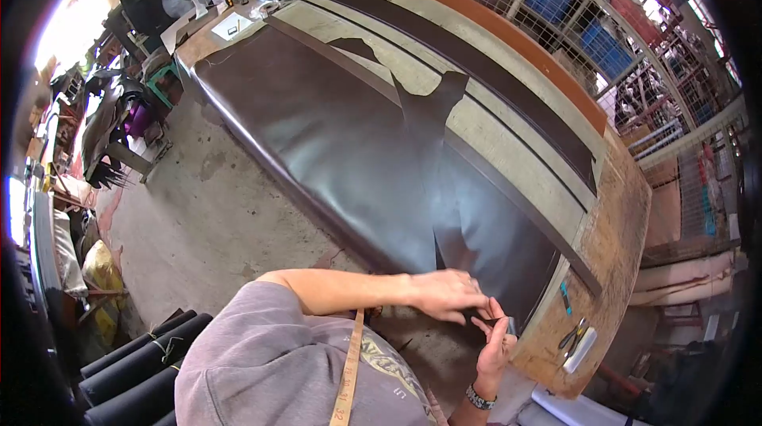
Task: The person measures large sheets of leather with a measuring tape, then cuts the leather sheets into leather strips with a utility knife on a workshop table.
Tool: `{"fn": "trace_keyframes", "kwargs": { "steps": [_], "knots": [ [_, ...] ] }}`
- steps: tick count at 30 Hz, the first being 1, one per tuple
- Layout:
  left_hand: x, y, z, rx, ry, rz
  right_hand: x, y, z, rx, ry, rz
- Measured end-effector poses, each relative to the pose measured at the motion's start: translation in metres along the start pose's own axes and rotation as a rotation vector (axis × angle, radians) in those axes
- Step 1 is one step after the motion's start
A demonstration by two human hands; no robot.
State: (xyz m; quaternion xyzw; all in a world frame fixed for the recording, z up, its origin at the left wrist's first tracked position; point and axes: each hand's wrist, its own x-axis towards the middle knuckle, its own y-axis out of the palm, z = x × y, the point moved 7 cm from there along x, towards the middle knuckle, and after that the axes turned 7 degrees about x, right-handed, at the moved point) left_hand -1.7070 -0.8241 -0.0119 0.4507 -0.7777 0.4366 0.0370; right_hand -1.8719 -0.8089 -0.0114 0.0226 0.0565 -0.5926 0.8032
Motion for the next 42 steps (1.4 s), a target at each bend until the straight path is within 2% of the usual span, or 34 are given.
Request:
{"fn": "trace_keyframes", "kwargs": {
  "steps": [1,3,4,6,8,10,11,12,15,16,18,19,20,22,24,25,26,28,29,30,32,35,38,40,42],
  "knots": [
    [-0.018,0.003,0.011,0.138,-0.002,0.004,-0.016,0.007,0.006,0.058,-0.008,-0.016],
    [-0.048,-0.014,0.024,0.273,0.075,-0.171,-0.041,0.022,0.027,0.05,-0.072,0.0],
    [-0.055,-0.029,0.022,0.418,0.072,-0.176,-0.052,0.027,0.042,0.118,-0.132,0.038],
    [-0.07,-0.053,0.046,0.484,-0.198,-0.107,-0.078,0.037,0.079,0.26,-0.236,0.125],
    [-0.09,-0.075,0.08,0.39,-0.462,0.058,-0.106,0.045,0.132,0.598,-0.297,0.446],
    [-0.116,-0.093,0.07,0.434,-0.351,-0.25,-0.116,0.052,0.168,0.686,-0.412,0.169],
    [-0.127,-0.099,0.055,0.388,-0.355,-0.199,-0.107,0.074,0.173,0.721,-0.428,0.218],
    [-0.136,-0.082,0.051,0.264,-0.157,-0.229,-0.099,0.096,0.178,0.751,-0.445,0.258],
    [-0.191,-0.029,0.004,-0.593,-0.126,0.115,-0.08,0.173,0.193,0.83,-0.554,0.325],
    [-0.224,-0.033,-0.022,-0.709,-0.161,0.227,-0.078,0.24,0.198,0.949,-0.449,0.509],
    [-0.297,-0.015,-0.006,-0.709,-0.394,0.276,-0.082,0.34,0.194,0.984,-0.272,0.544],
    [-0.335,-0.051,-0.026,-0.741,-0.278,0.144,-0.082,0.391,0.191,1.001,-0.179,0.562],
    [-0.376,-0.071,-0.029,-0.91,-0.363,0.056,-0.075,0.431,0.182,1.008,-0.122,0.49],
    [-0.442,-0.104,-0.041,-1.291,-0.488,-0.16,-0.071,0.519,0.188,0.879,-0.208,0.822],
    [-0.518,-0.137,-0.043,-1.639,-0.637,-0.338,-0.074,0.6,0.207,0.919,-0.179,0.949],
    [-0.546,-0.162,-0.05,-1.5,-0.413,-0.279,-0.074,0.64,0.218,0.955,-0.18,1.016],
    [-0.58,-0.178,-0.044,-1.407,-0.447,-0.347,-0.074,0.673,0.229,0.986,-0.198,1.056],
    [-0.63,-0.228,-0.065,-0.832,-0.555,-0.31,-0.076,0.735,0.248,1.032,-0.219,1.129],
    [-0.644,-0.24,-0.077,-0.929,-0.569,-0.368,-0.081,0.765,0.256,1.046,-0.232,1.23],
    [-0.661,-0.254,-0.085,-0.916,-0.666,-0.359,-0.087,0.796,0.265,1.076,-0.219,1.304],
    [-0.691,-0.26,-0.057,-0.836,-0.67,-0.453,-0.099,0.858,0.284,1.135,-0.203,1.452],
    [-0.76,-0.295,-0.024,-0.286,-1.026,-0.468,-0.111,0.938,0.31,1.188,-0.257,1.661],
    [-0.854,-0.298,0.028,-0.14,-1.108,-0.699,-0.092,1.001,0.33,1.224,-0.334,1.715],
    [-0.926,-0.31,0.044,-0.073,-1.243,-0.699,-0.064,1.049,0.336,1.259,-0.364,1.686],
    [-0.99,-0.338,0.035,0.027,-1.402,-0.706,-0.032,1.104,0.33,1.316,-0.244,1.701]
  ]
}}
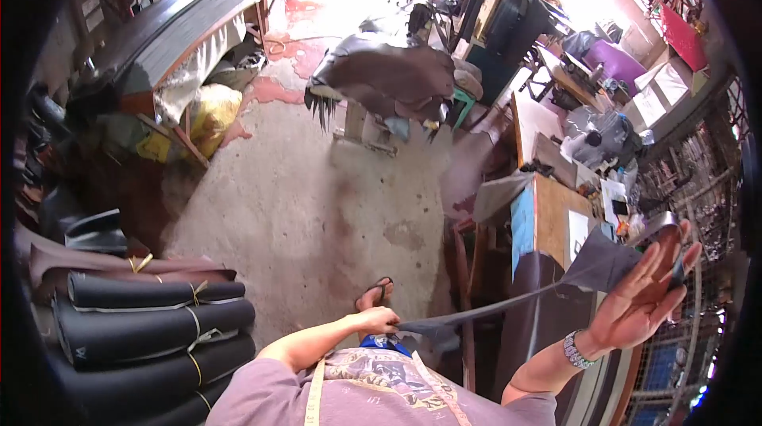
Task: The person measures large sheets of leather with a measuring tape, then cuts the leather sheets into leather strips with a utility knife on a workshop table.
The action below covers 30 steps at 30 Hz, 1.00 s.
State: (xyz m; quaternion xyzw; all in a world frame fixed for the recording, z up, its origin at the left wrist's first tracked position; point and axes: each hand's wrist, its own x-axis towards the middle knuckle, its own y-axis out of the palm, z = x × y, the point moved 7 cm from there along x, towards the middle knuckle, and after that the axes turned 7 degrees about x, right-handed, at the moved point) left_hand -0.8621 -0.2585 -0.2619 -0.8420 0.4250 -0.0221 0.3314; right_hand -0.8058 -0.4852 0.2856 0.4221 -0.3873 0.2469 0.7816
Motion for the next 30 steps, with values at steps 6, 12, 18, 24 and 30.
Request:
{"fn": "trace_keyframes", "kwargs": {
  "steps": [6,12,18,24,30],
  "knots": [
    [-0.023,-0.168,0.1,0.162,-0.397,-0.129,0.1,-0.146,-0.093,0.213,0.039,-0.257],
    [-0.1,-0.365,0.221,0.204,-0.719,-0.967,0.194,-0.277,-0.185,0.33,0.237,-0.411],
    [-0.156,-0.617,0.243,0.013,-0.654,-1.476,0.256,-0.444,-0.296,0.066,0.47,-0.641],
    [-0.159,-0.856,0.305,0.365,-0.668,-1.428,0.319,-0.572,-0.395,-0.157,0.587,-0.641],
    [-0.099,-0.975,0.34,0.363,-0.593,-1.394,0.328,-0.677,-0.466,0.155,0.633,-0.491]
  ]
}}
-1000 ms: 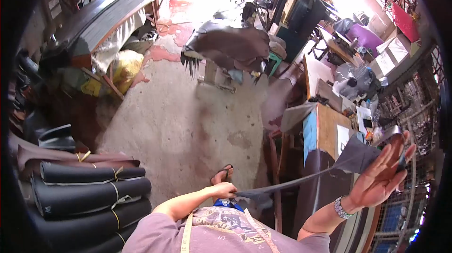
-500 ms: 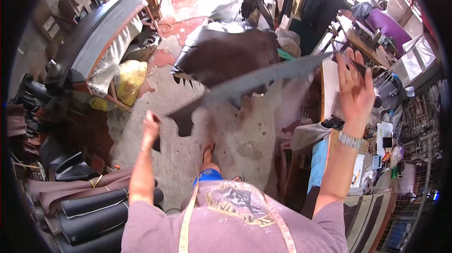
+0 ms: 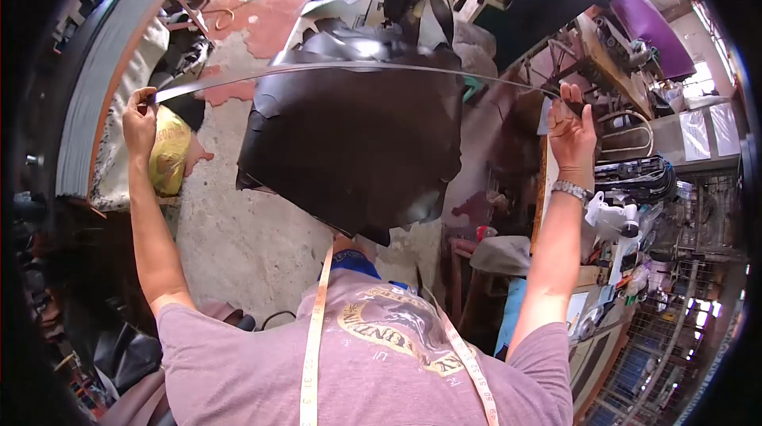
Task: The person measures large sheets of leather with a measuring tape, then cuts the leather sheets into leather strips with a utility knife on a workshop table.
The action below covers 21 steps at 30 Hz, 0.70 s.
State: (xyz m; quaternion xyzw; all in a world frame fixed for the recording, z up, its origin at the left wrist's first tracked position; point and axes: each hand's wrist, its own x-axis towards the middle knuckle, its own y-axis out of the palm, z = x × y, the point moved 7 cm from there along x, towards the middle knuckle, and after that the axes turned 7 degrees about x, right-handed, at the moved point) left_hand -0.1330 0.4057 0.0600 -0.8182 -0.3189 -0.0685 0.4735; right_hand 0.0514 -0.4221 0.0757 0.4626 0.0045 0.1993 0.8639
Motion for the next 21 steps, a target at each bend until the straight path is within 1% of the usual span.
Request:
{"fn": "trace_keyframes", "kwargs": {
  "steps": [2,3,4,5,6,7,8,9,10,11,12,13,14,15,16,17,18,19,20,21],
  "knots": [
    [0.003,0.039,0.003,-0.036,0.029,0.089,-0.004,-0.047,-0.022,0.131,-0.02,-0.065],
    [0.0,0.066,0.016,-0.013,0.012,0.171,-0.009,-0.079,-0.037,0.142,-0.036,-0.166],
    [-0.008,0.091,0.031,0.011,-0.004,0.256,-0.02,-0.115,-0.054,0.078,-0.004,-0.25],
    [-0.025,0.111,0.029,0.001,-0.147,0.376,-0.038,-0.149,-0.077,0.099,0.057,-0.324],
    [-0.049,0.128,0.026,-0.003,-0.295,0.494,-0.073,-0.202,-0.1,0.049,0.149,-0.606],
    [-0.063,0.143,0.047,-0.033,-0.229,0.485,-0.111,-0.23,-0.127,-0.019,0.221,-0.918],
    [-0.075,0.158,0.077,-0.068,-0.156,0.472,-0.156,-0.254,-0.154,-0.104,0.303,-1.137],
    [-0.084,0.167,0.107,-0.09,-0.262,0.508,-0.201,-0.251,-0.17,-0.362,0.477,-1.346],
    [-0.086,0.162,0.097,-0.058,-0.331,0.51,-0.244,-0.261,-0.186,-0.613,0.647,-1.346],
    [-0.081,0.159,0.076,0.007,-0.395,0.534,-0.276,-0.252,-0.2,-0.709,0.73,-1.353],
    [-0.074,0.159,0.068,0.064,-0.356,0.527,-0.317,-0.261,-0.216,-0.786,0.767,-1.256],
    [-0.067,0.159,0.06,0.121,-0.318,0.518,-0.351,-0.251,-0.232,-0.84,0.737,-1.202],
    [-0.051,0.171,0.065,0.15,-0.16,0.482,-0.383,-0.236,-0.248,-0.882,0.763,-1.149],
    [-0.03,0.185,0.079,0.226,0.103,0.399,-0.411,-0.216,-0.261,-0.947,0.789,-1.155],
    [-0.015,0.183,0.013,0.026,0.107,0.446,-0.441,-0.197,-0.272,-1.021,0.899,-1.149],
    [0.006,0.202,0.004,-0.149,0.098,0.539,-0.474,-0.176,-0.283,-1.038,0.907,-1.2],
    [0.025,0.22,-0.048,-0.074,0.387,0.558,-0.499,-0.151,-0.285,-1.128,1.004,-1.201],
    [0.028,0.238,-0.091,-0.064,0.533,0.527,-0.534,-0.14,-0.297,-1.118,0.997,-1.247],
    [0.01,0.256,-0.138,-0.077,0.621,0.489,-0.563,-0.129,-0.305,-1.131,0.93,-1.319],
    [-0.025,0.263,-0.175,-0.097,0.654,0.462,-0.585,-0.112,-0.305,-0.986,0.966,-1.375]
  ]
}}
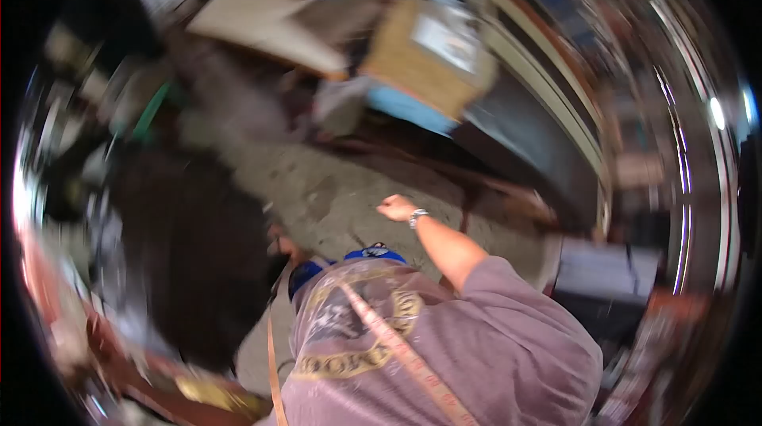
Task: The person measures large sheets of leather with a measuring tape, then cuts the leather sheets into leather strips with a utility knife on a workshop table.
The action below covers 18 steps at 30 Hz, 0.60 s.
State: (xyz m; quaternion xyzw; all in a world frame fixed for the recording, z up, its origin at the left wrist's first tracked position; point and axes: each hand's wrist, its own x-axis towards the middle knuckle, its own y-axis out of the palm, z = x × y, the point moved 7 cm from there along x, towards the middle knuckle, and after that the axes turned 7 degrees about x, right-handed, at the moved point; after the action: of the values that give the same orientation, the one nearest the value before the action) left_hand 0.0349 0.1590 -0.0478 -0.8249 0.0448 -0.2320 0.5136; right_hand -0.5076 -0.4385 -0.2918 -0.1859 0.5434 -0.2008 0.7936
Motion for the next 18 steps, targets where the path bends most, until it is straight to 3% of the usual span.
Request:
{"fn": "trace_keyframes", "kwargs": {
  "steps": [1,3,7,11,14,15,16,18],
  "knots": [
    [-0.004,0.024,-0.048,-0.024,0.029,0.005,0.009,0.003,-0.043,0.096,-0.079,-0.139],
    [-0.038,0.082,-0.139,-0.11,0.095,0.127,-0.019,0.0,-0.09,0.303,-0.029,-0.201],
    [-0.164,0.186,-0.304,-0.252,0.273,0.57,-0.068,0.007,-0.182,0.671,-0.035,-0.313],
    [-0.265,0.236,-0.457,-0.308,0.52,0.853,-0.135,0.024,-0.307,0.768,0.006,-0.427],
    [-0.301,0.238,-0.567,-0.36,0.71,0.897,-0.169,0.092,-0.46,0.807,0.244,-0.521],
    [-0.306,0.236,-0.607,-0.392,0.763,0.884,-0.201,0.11,-0.503,0.775,0.368,-0.611],
    [-0.307,0.227,-0.646,-0.431,0.816,0.846,-0.216,0.138,-0.55,0.62,0.356,-0.818],
    [-0.301,0.196,-0.736,-0.542,0.947,0.727,-0.282,0.169,-0.612,0.818,0.724,-0.657]
  ]
}}
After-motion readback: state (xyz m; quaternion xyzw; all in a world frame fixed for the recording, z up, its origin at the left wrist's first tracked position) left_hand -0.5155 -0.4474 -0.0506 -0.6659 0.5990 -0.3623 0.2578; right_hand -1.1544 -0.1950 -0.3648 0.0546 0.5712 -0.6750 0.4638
